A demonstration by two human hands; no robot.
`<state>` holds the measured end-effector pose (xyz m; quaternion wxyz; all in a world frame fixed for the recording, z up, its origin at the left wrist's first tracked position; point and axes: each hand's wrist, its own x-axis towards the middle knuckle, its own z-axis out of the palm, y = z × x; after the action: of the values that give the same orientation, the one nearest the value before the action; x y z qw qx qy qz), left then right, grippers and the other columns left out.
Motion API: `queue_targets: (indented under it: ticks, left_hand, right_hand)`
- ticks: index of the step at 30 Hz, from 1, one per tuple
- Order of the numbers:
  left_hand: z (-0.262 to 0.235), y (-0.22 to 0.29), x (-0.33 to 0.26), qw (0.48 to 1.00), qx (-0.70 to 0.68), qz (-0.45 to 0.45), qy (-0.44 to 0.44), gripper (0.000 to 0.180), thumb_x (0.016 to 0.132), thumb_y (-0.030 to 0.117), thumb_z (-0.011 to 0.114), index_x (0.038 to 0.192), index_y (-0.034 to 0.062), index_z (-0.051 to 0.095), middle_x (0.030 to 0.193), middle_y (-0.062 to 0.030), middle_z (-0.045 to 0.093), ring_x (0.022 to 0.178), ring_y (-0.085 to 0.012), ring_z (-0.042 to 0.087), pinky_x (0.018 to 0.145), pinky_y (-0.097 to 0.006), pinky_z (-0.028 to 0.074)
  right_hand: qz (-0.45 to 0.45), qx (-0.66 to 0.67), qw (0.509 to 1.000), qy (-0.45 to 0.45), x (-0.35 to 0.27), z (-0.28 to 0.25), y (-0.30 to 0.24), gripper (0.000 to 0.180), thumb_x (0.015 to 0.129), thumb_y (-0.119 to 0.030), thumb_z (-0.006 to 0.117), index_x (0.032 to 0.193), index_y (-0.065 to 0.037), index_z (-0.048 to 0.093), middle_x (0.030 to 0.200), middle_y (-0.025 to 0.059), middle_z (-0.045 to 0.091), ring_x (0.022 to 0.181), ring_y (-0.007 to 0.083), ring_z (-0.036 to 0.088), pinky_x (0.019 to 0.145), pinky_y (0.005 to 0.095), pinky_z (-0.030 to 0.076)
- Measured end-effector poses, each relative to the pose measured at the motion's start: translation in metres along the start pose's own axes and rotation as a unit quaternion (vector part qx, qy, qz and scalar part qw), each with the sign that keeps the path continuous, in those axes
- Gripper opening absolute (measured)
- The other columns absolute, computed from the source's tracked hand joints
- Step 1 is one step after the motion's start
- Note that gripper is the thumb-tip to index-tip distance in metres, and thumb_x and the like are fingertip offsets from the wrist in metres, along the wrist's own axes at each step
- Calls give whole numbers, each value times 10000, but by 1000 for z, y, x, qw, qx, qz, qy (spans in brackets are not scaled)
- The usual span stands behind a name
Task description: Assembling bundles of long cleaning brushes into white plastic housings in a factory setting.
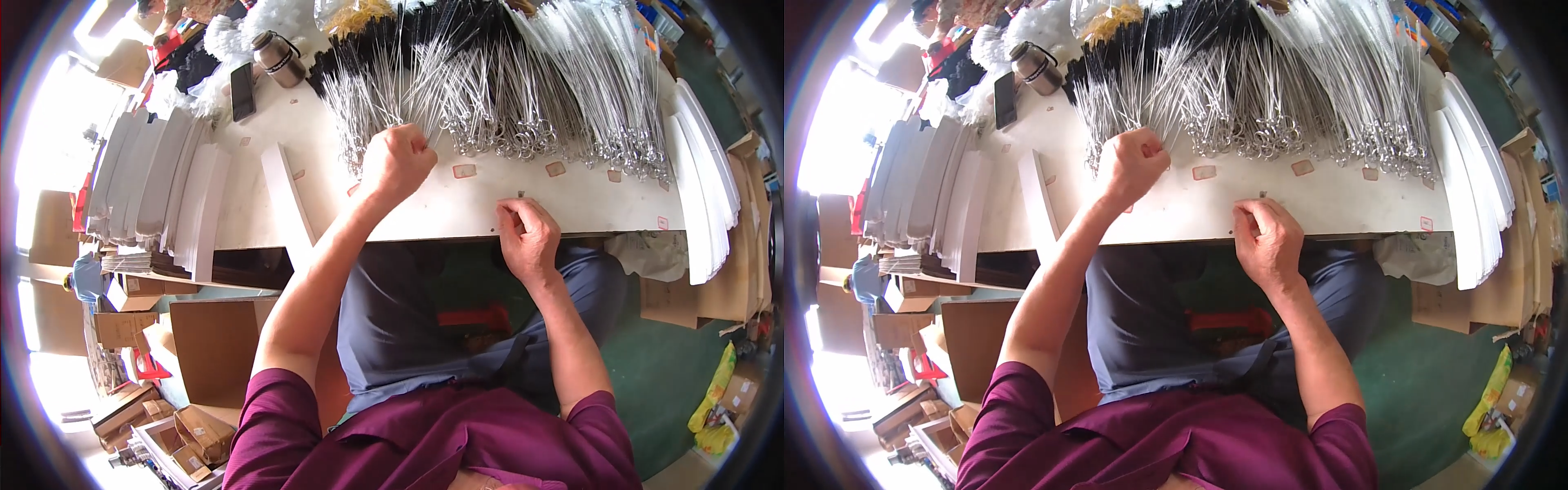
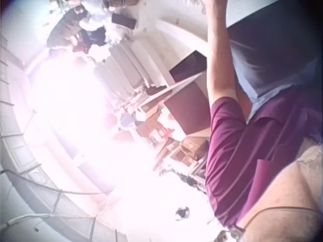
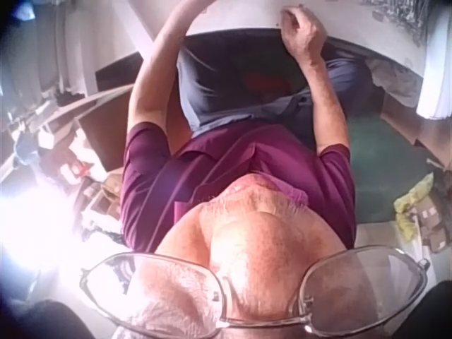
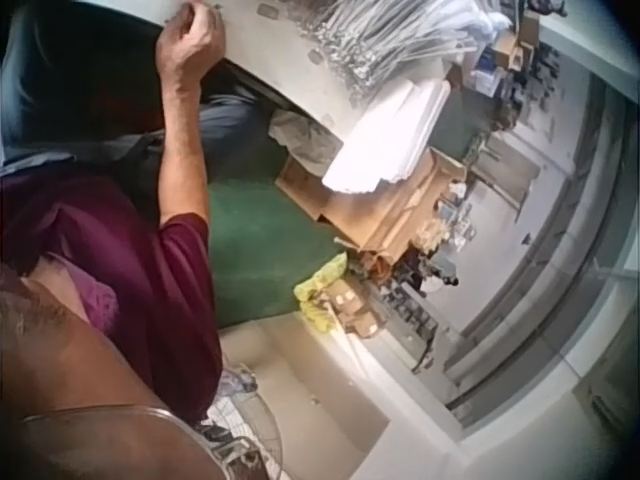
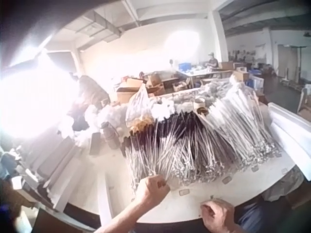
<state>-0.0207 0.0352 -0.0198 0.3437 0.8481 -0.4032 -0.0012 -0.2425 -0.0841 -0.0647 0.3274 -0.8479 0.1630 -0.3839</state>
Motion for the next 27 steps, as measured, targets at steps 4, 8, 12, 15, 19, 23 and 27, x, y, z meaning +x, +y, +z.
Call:
queue_targets:
  ticks: [4,8,12,15,19,23,27]
  left_hand:
    - [-14,6,5,951,-283,-89,-81,124,841,66,649,872,-54,655,834,-157,714,717,-210,720,661,-358,605]
    - [-27,14,-2,858,-474,-150,-131,190,920,80,645,971,-102,630,900,-180,717,755,-209,736,695,-322,636]
    - [-36,25,-11,840,-498,-145,-159,241,942,138,705,999,-93,665,893,-168,720,746,-189,729,690,-315,629]
    - [-36,35,-15,817,-530,-146,-176,258,952,166,725,1001,-83,681,870,-163,722,722,-178,721,682,-304,624]
    - [-36,31,-28,827,-520,-136,-164,247,959,161,719,1012,-78,686,843,-152,721,693,-174,713,669,-298,620]
    - [-36,32,-39,836,-502,-138,-174,213,985,156,690,1001,-56,683,843,-153,719,686,-187,705,695,-331,621]
    - [-26,44,-56,814,-521,-183,-183,260,988,196,691,949,-61,689,820,-130,721,657,-160,693,639,-289,584]
  right_hand:
    - [109,132,982,-77,7,0,-5,172,968,-161,685,1027,-1,702,832,90,705,681,157,668,595,310,514]
    - [256,369,881,-149,41,14,-26,470,1077,-398,531,1169,41,671,1000,120,723,804,167,677,695,296,554]
    - [354,469,799,-125,85,37,-40,462,1078,-379,528,1192,54,644,1004,133,723,854,184,697,751,320,569]
    - [369,519,757,-148,106,54,-26,448,1054,-372,570,1191,52,615,1056,168,720,904,194,711,774,304,576]
    - [384,551,731,-120,123,51,-50,363,1069,-268,526,1245,46,572,1079,187,718,942,238,720,825,319,586]
    - [400,555,725,-81,126,53,-53,327,1076,-215,498,1243,56,573,972,159,713,844,234,712,760,340,593]
    - [426,625,651,-54,133,53,-53,274,1087,-191,472,1167,44,588,735,-20,463,614,93,429,545,261,381]
